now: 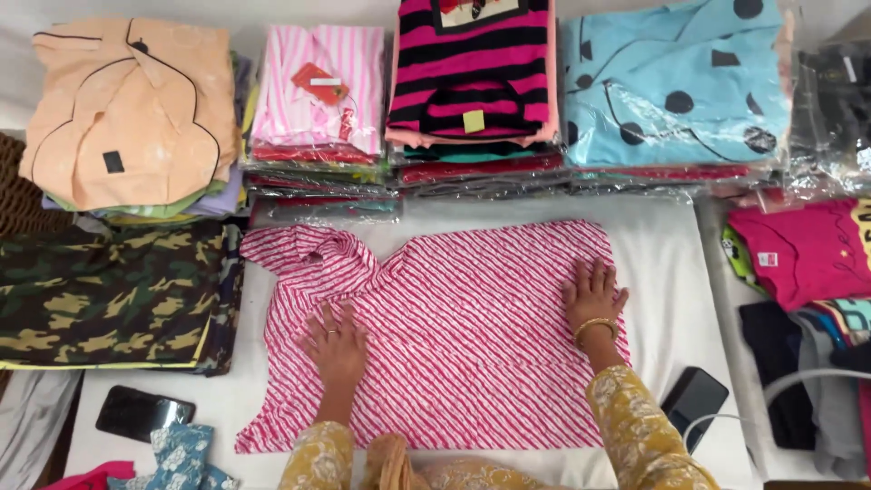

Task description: The person folds a pink and white striped shirt, a light blue polka-dot shirt, and a dark blue shirt on a white table. They smooth out each garment, fold the sleeves and sides, and then fold the shirts into neat rectangles before stacking them.

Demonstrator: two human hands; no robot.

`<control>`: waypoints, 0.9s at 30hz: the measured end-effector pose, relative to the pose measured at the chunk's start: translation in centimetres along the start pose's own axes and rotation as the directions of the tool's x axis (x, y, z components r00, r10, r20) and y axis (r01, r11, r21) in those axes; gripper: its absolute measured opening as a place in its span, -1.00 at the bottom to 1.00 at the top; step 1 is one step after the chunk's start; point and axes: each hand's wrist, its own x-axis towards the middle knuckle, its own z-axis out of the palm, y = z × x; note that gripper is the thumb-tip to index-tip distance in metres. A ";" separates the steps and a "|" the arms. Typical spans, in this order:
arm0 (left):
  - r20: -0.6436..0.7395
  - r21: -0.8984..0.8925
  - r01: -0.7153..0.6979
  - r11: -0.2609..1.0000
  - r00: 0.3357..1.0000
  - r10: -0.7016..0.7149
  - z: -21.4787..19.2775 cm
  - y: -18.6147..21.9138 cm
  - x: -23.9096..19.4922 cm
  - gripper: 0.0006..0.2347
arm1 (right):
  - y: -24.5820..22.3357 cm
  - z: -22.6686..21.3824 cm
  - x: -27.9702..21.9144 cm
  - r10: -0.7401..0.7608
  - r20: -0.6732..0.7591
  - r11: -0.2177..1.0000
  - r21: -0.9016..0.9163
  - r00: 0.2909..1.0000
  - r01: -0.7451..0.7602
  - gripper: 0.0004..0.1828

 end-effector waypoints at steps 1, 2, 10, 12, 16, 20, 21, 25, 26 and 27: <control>0.079 0.063 -0.078 0.995 0.994 0.073 -0.3 1.2 0.0 -0.47 | -0.5 1.1 0.1 -0.113 -0.039 0.982 0.150 0.993 0.118 -0.37; 0.165 0.117 -0.163 0.980 0.976 0.143 -0.4 2.6 -0.1 -0.49 | -0.8 2.2 0.1 -0.214 -0.096 0.929 0.287 0.972 0.232 -0.44; 0.259 0.040 -0.268 0.962 0.933 0.249 0.0 3.6 3.9 -0.45 | -9.8 2.0 -1.3 -0.656 0.263 0.740 0.039 0.708 0.671 -0.34; 0.297 0.081 -0.156 0.984 0.947 0.125 -0.2 2.1 5.7 -0.45 | -5.8 2.4 2.6 -0.328 0.431 0.897 -0.136 0.841 0.420 -0.36; 0.137 -0.088 -0.170 0.982 0.974 0.181 -1.1 1.2 9.1 -0.53 | 3.1 1.4 10.3 0.008 0.134 0.983 -0.181 0.991 0.016 -0.32; 0.392 -0.323 0.304 0.896 0.905 -0.166 -9.3 1.3 12.4 -0.67 | 5.8 0.0 15.2 0.171 0.191 0.967 -0.220 0.966 -0.128 -0.30; 0.390 -0.321 0.313 0.894 0.904 -0.176 -7.6 -0.5 13.5 -0.67 | 5.0 0.1 15.3 0.161 0.195 0.969 -0.219 0.968 -0.117 -0.30; -0.108 -0.057 -0.230 0.972 0.969 0.223 -5.0 -3.6 17.2 -0.53 | 2.6 2.3 15.4 -0.118 0.157 0.964 -0.217 0.981 0.151 -0.28; -0.092 0.150 -0.374 0.915 0.916 0.390 -5.4 -3.1 18.5 -0.45 | 2.4 3.2 15.6 -0.149 0.181 0.946 -0.260 0.972 0.194 -0.31; -0.098 0.153 -0.365 0.918 0.919 0.382 -4.6 -2.9 19.0 -0.45 | 2.1 3.3 15.5 -0.160 0.178 0.945 -0.258 0.971 0.203 -0.31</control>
